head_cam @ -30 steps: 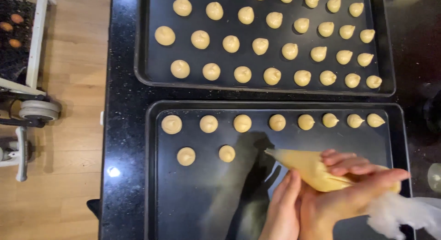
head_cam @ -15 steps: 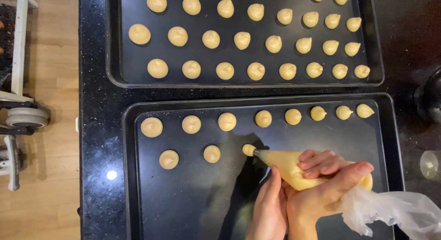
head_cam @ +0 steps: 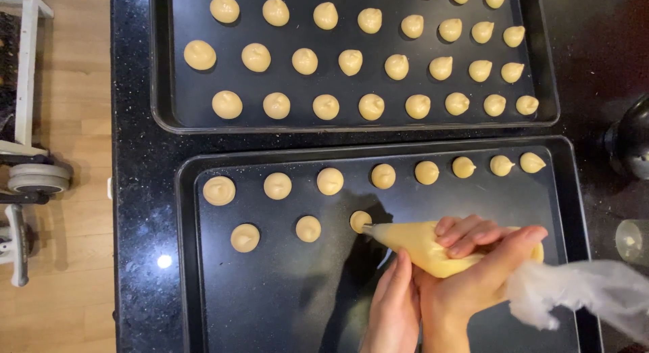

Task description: The person uses a piping bag to pipe small round mounds of dough onto two baking sheets. They refill the piping bag from a mixing bowl using a spatula and continue piping until the trays are filled with evenly spaced dough mounds.

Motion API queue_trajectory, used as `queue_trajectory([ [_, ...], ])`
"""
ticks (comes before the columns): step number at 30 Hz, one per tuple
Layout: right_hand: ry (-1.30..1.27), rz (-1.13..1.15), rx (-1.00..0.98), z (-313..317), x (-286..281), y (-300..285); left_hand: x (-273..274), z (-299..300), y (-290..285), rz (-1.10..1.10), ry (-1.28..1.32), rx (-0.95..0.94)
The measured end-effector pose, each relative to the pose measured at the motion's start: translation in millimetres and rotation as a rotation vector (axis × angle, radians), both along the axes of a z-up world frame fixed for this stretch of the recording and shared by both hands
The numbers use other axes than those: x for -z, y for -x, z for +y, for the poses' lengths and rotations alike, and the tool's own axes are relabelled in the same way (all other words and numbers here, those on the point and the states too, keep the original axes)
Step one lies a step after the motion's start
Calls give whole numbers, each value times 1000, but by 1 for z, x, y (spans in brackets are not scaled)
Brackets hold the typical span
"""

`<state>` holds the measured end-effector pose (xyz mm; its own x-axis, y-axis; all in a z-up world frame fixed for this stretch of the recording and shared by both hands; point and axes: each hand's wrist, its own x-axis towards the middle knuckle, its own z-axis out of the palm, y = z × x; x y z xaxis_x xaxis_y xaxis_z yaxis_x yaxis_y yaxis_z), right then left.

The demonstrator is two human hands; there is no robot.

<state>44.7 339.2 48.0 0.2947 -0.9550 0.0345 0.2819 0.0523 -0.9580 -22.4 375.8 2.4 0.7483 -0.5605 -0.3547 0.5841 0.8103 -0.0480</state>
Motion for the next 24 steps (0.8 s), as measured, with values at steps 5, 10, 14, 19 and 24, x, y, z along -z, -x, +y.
queue_trajectory([
  [5, -116, -4, 6, -10, -15, -11, -9, 9, -6, -179, -132, 40],
  [10, -40, 65, 16, -18, 0, -6, -10, 9, -5, -177, -168, 95],
  [14, -25, -45, -70, -25, -1, 1, -15, 6, -6, -135, -217, 115],
  [19, -137, -145, -37, -41, -36, 2, -29, -19, -6, -187, -199, 62],
  [24, -120, -68, 157, -66, -35, -1, -16, -74, 6, -25, 59, 11],
])
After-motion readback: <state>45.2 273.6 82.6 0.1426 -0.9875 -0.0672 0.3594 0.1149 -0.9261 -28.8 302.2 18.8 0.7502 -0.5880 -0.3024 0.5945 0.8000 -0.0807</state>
